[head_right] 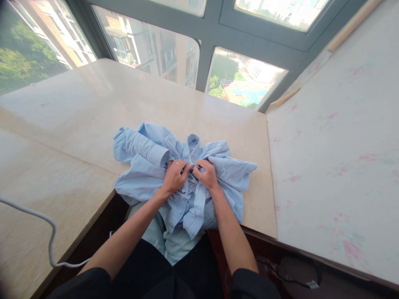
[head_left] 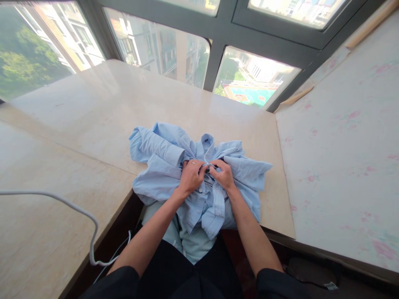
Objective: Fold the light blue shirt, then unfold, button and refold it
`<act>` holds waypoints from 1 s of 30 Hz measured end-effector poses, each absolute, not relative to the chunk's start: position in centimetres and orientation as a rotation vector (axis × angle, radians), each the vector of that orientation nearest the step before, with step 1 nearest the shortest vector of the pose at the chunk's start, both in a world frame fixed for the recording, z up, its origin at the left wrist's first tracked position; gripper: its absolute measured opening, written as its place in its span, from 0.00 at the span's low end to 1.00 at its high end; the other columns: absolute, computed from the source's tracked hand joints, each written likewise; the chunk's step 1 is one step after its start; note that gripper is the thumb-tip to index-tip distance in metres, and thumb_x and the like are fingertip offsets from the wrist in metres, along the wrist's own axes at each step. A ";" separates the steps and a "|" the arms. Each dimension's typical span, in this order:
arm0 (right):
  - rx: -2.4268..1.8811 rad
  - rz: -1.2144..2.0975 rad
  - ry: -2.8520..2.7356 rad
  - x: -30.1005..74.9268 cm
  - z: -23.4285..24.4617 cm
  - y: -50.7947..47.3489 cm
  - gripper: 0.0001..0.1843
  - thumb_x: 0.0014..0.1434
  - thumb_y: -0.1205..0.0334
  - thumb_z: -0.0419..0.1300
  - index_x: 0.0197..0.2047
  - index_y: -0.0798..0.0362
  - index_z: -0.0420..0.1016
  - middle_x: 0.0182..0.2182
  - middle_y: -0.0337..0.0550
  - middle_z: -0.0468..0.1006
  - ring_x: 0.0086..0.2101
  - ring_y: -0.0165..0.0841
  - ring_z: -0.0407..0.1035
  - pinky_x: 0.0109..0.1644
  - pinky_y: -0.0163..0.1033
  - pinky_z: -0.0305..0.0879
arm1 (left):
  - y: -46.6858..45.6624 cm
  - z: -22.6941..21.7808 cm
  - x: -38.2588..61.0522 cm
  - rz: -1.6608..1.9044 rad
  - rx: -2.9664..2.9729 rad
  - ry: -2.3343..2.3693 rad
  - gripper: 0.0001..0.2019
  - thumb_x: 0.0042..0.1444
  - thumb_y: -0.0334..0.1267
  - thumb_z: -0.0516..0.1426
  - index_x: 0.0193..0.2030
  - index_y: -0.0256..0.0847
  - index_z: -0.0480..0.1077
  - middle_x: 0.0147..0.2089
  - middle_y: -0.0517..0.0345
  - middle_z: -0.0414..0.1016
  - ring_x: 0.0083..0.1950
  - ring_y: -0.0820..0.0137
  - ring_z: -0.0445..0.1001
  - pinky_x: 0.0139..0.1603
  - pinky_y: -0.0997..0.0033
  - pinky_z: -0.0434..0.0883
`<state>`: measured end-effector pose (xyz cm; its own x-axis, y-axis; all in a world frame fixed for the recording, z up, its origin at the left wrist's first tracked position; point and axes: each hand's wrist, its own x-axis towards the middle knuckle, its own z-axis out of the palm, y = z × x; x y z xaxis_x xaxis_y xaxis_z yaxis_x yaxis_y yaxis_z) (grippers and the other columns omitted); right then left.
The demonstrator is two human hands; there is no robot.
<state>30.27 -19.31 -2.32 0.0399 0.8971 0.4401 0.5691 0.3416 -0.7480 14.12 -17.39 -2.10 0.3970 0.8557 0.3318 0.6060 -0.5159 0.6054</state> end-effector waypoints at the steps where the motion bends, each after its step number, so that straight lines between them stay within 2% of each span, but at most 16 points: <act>1: -1.335 0.433 -1.643 30.3 -2.3 -19.3 0.06 0.56 0.64 0.57 0.30 0.52 0.74 0.28 0.39 0.77 0.32 0.33 0.71 0.40 0.38 0.68 | -17.4 -2.1 14.1 0.885 2.256 1.254 0.10 0.67 0.40 0.51 0.43 0.43 0.73 0.43 0.53 0.79 0.48 0.62 0.71 0.51 0.60 0.60; 9: -1.338 0.402 -1.682 30.3 -2.6 -19.5 0.06 0.58 0.63 0.57 0.32 0.51 0.75 0.29 0.41 0.78 0.33 0.34 0.72 0.41 0.39 0.69 | -17.1 -2.3 13.7 0.886 2.178 1.182 0.12 0.66 0.39 0.51 0.47 0.44 0.74 0.45 0.52 0.79 0.50 0.62 0.72 0.54 0.60 0.62; 23: -1.336 0.188 -1.716 30.1 -2.8 -19.9 0.05 0.63 0.63 0.58 0.38 0.50 0.75 0.35 0.44 0.79 0.38 0.36 0.72 0.46 0.43 0.70 | -16.4 -2.1 13.8 0.832 2.136 1.215 0.11 0.65 0.36 0.51 0.44 0.43 0.75 0.46 0.54 0.80 0.50 0.60 0.72 0.53 0.58 0.61; 27: -1.334 0.002 -1.842 30.1 -2.6 -20.2 0.09 0.63 0.67 0.57 0.42 0.48 0.78 0.40 0.47 0.78 0.43 0.38 0.70 0.50 0.47 0.68 | -16.3 -2.2 13.9 0.838 2.125 1.211 0.11 0.64 0.36 0.51 0.44 0.44 0.75 0.45 0.54 0.80 0.49 0.60 0.72 0.53 0.58 0.62; 30: -1.353 -0.093 -1.931 30.1 -2.5 -20.4 0.13 0.63 0.70 0.56 0.41 0.44 0.81 0.41 0.46 0.77 0.44 0.38 0.69 0.51 0.47 0.66 | -16.3 -2.2 14.0 0.844 2.112 1.232 0.11 0.64 0.35 0.51 0.43 0.44 0.75 0.44 0.54 0.80 0.49 0.60 0.73 0.53 0.58 0.63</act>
<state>30.07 -20.38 -2.50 -0.1473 0.7746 0.6151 0.8300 0.4350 -0.3491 13.96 -16.29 -2.16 0.3835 0.8913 0.2418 0.5474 -0.4302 0.7178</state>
